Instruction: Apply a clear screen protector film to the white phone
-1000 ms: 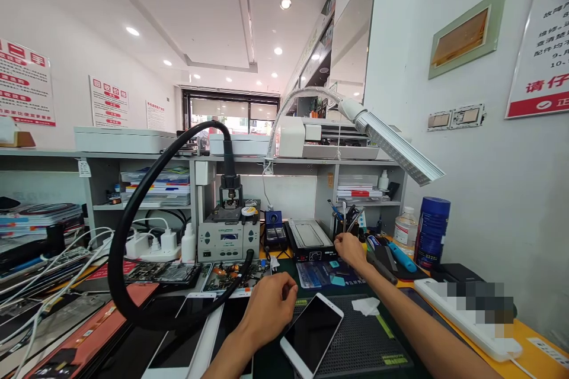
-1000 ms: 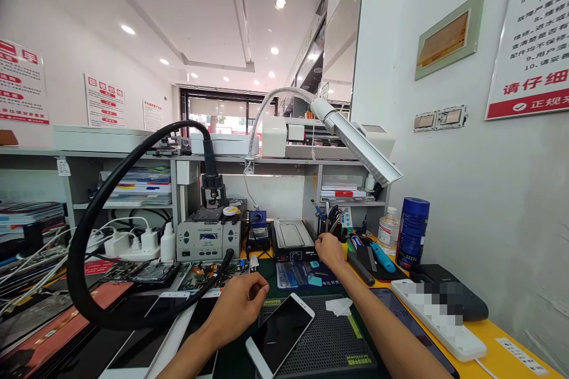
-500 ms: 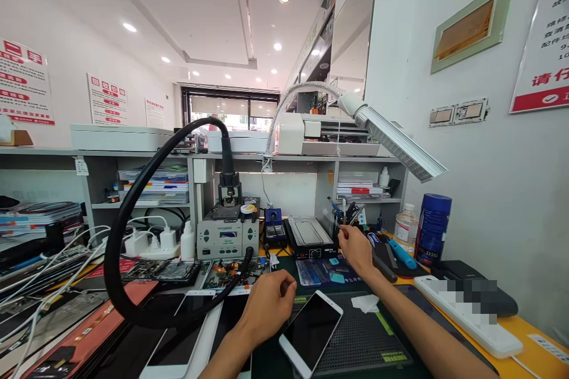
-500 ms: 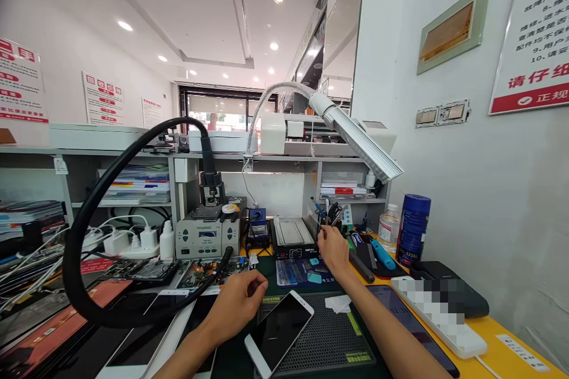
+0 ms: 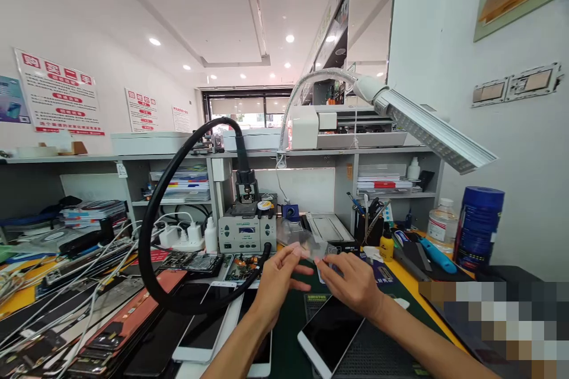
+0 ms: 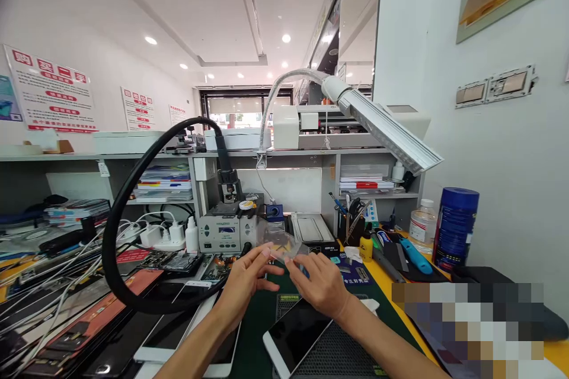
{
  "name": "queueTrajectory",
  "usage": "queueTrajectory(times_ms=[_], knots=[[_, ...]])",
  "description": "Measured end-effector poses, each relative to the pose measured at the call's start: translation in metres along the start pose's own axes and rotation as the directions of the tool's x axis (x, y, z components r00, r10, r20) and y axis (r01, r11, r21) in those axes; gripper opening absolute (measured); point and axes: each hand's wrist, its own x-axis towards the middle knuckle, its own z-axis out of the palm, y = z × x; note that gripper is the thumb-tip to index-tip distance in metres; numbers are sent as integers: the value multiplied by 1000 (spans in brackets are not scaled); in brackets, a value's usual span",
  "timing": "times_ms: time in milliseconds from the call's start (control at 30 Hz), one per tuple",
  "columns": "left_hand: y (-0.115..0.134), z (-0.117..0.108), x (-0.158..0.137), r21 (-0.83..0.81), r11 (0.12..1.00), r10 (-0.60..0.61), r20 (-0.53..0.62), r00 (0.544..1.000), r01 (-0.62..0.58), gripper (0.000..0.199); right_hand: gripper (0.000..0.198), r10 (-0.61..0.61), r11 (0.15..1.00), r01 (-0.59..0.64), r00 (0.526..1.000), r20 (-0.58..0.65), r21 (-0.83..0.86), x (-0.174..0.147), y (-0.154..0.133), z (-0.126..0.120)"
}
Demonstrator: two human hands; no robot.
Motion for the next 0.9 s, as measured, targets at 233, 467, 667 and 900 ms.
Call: queueTrajectory(times_ms=[233,467,667,900], knots=[[3,-7,2,-121,992,18,-120,993,-33,73,25,-89,994,91,996,-28,54,4,-8,-6],[7,-11,1,-85,979,175,-128,976,-186,92,26,-24,992,23,1000,8,122,-2,-11,-5],[8,-12,1,-47,981,183,-121,976,-189,89,28,89,971,-96,995,41,218,0,-15,-7],[8,-5,-5,60,982,179,9,984,-179,90,45,363,888,-386,922,134,250,7,-20,-16]])
